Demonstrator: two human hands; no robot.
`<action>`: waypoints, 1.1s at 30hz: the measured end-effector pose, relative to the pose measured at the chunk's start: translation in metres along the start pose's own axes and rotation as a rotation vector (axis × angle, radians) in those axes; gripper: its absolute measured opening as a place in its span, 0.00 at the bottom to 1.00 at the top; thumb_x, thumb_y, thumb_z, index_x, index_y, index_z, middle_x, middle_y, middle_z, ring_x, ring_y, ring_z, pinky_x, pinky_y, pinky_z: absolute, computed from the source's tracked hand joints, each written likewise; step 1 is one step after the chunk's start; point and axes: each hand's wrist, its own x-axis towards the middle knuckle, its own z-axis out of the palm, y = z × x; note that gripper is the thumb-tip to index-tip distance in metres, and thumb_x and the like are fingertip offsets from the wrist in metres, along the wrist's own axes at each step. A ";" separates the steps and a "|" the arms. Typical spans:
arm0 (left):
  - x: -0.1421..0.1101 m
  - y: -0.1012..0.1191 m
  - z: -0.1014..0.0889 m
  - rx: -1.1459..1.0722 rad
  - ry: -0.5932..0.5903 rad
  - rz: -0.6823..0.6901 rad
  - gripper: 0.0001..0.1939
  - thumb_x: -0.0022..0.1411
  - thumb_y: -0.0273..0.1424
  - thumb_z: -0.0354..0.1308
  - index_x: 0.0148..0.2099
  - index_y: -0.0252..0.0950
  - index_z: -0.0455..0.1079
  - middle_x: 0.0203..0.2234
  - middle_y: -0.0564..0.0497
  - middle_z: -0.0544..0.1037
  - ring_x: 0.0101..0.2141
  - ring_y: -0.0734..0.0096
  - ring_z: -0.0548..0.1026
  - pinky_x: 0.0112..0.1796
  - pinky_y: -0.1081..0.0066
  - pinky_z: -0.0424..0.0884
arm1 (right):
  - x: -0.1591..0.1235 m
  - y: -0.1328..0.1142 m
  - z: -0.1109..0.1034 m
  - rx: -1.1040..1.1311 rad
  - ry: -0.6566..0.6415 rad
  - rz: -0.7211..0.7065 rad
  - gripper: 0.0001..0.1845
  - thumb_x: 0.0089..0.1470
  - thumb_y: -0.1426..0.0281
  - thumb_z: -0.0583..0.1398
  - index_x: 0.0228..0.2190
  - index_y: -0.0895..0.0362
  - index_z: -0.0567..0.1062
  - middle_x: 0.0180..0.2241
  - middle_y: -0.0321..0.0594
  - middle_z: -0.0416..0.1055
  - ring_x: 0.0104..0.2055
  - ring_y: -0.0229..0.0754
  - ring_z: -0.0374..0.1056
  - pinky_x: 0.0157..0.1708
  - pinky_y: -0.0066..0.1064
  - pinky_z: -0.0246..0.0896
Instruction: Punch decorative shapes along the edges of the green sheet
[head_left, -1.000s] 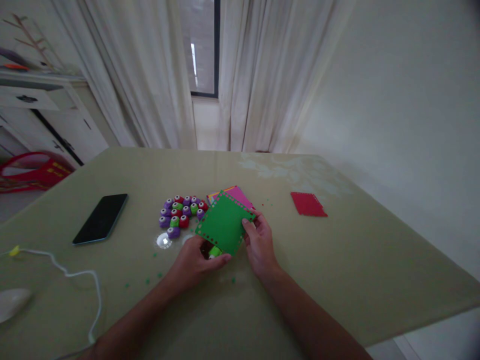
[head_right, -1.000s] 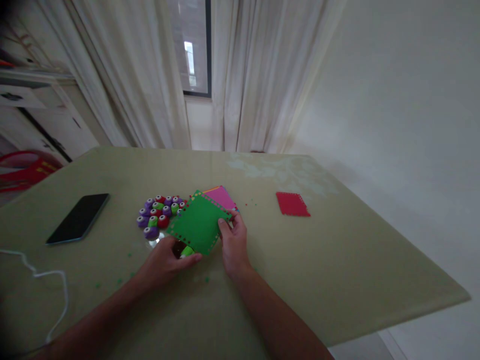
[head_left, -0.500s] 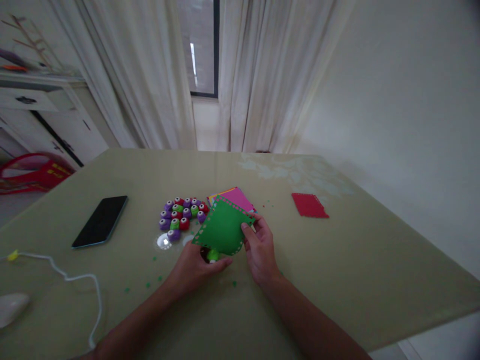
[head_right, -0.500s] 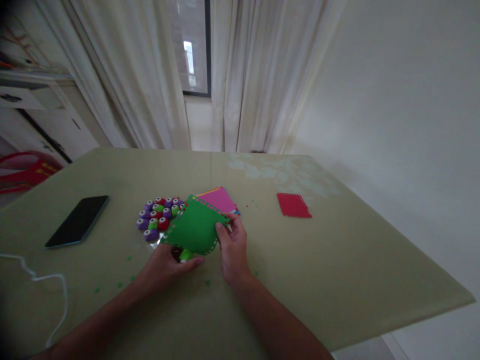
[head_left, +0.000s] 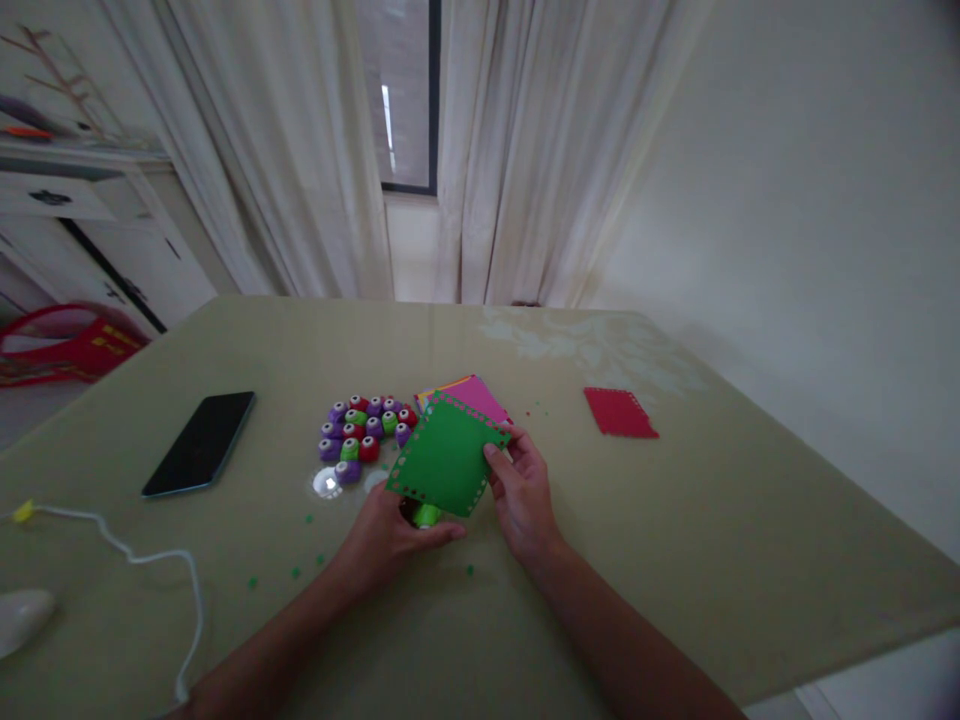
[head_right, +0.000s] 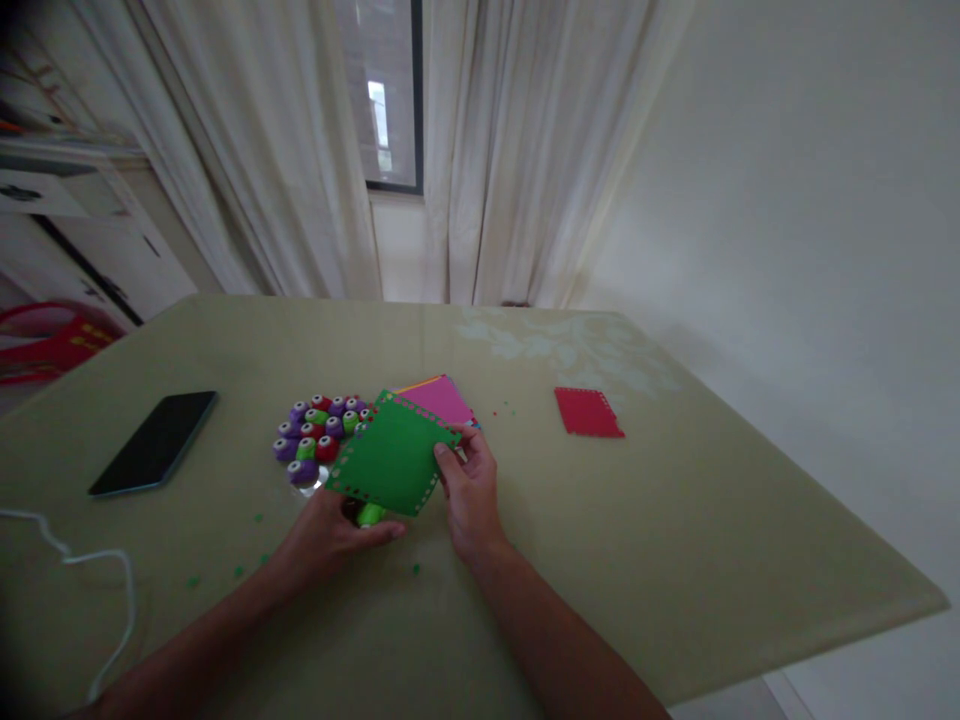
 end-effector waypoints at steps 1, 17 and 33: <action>0.000 0.000 0.000 0.002 -0.001 0.006 0.23 0.49 0.43 0.77 0.45 0.38 0.79 0.37 0.46 0.85 0.36 0.56 0.81 0.36 0.64 0.77 | 0.000 -0.001 0.001 0.009 -0.001 0.003 0.18 0.48 0.66 0.73 0.40 0.52 0.78 0.41 0.36 0.77 0.40 0.40 0.73 0.44 0.31 0.72; 0.008 0.004 -0.023 0.122 0.324 0.164 0.14 0.63 0.44 0.65 0.40 0.39 0.79 0.29 0.53 0.77 0.27 0.68 0.69 0.28 0.71 0.62 | 0.046 -0.011 -0.041 -0.460 0.032 -0.113 0.17 0.45 0.68 0.72 0.39 0.54 0.80 0.35 0.36 0.75 0.34 0.41 0.72 0.36 0.32 0.67; 0.002 0.012 -0.011 -0.157 0.100 0.010 0.23 0.67 0.50 0.59 0.54 0.40 0.77 0.38 0.48 0.81 0.41 0.59 0.80 0.43 0.63 0.76 | -0.022 -0.014 0.007 -0.633 -0.420 -0.168 0.15 0.60 0.60 0.68 0.46 0.53 0.79 0.39 0.40 0.78 0.39 0.44 0.74 0.41 0.35 0.69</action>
